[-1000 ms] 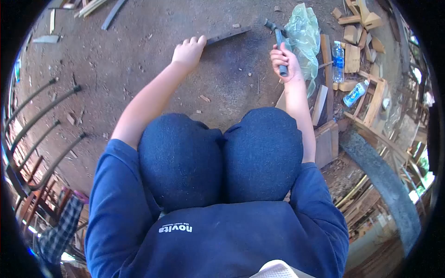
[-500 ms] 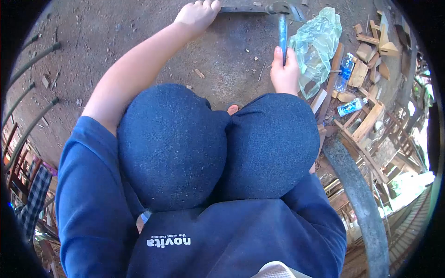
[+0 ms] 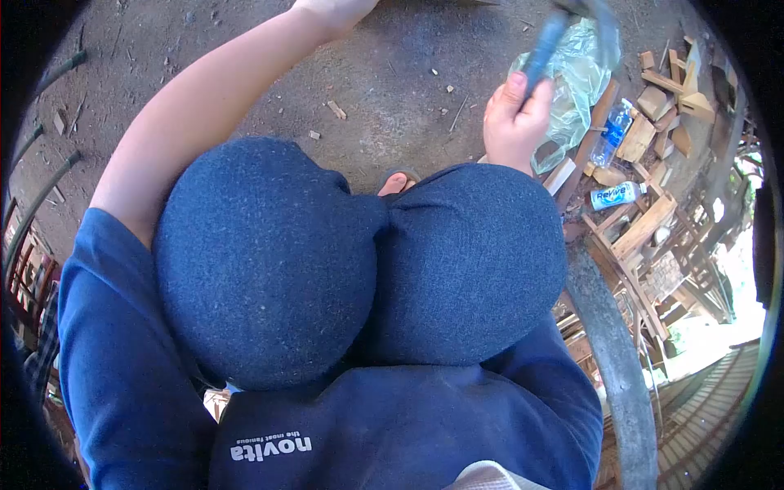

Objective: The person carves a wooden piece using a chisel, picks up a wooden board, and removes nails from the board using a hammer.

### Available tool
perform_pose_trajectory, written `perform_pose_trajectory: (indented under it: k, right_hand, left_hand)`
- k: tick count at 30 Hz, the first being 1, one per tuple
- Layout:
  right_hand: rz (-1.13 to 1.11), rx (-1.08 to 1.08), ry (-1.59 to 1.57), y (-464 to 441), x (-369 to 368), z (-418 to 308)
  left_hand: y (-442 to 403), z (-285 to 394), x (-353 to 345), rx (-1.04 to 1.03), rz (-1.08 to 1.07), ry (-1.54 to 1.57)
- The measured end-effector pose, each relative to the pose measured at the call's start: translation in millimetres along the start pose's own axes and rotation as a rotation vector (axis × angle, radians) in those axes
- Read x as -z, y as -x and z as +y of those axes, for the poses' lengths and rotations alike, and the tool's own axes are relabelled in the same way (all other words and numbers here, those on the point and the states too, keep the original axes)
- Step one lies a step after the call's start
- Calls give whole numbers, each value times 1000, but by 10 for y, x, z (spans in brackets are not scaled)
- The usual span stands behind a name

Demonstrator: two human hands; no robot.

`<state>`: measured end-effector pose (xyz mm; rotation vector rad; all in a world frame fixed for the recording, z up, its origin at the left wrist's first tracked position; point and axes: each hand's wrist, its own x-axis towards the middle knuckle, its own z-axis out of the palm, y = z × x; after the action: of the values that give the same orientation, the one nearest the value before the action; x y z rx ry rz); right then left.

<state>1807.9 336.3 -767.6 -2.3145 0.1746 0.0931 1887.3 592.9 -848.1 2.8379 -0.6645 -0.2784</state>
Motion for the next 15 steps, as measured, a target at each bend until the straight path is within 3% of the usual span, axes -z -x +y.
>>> perform_pose_trajectory:
  k: [3, 5, 6, 11, 13, 15]
  right_hand:
    - [128, 3, -216, 39, -51, 7]
    - [-21, 56, 427, 47, -108, 23]
    - [-63, -28, 270, 69, -173, 127]
    - [-51, -58, 222, -65, 127, -42]
    - [48, -103, -347, -68, 222, -107]
    - [113, -117, -381, -48, 118, -89]
  left_hand:
    - [-7, -3, -47, 11, 38, -16]
    - [-2, -4, -29, -10, 38, -27]
    - [-9, -17, 1, -24, 38, -37]
    - [-23, -18, -21, 14, 16, -33]
    - [-1, 17, -28, 0, 15, -43]
    - [-23, -3, -22, 6, 10, -53]
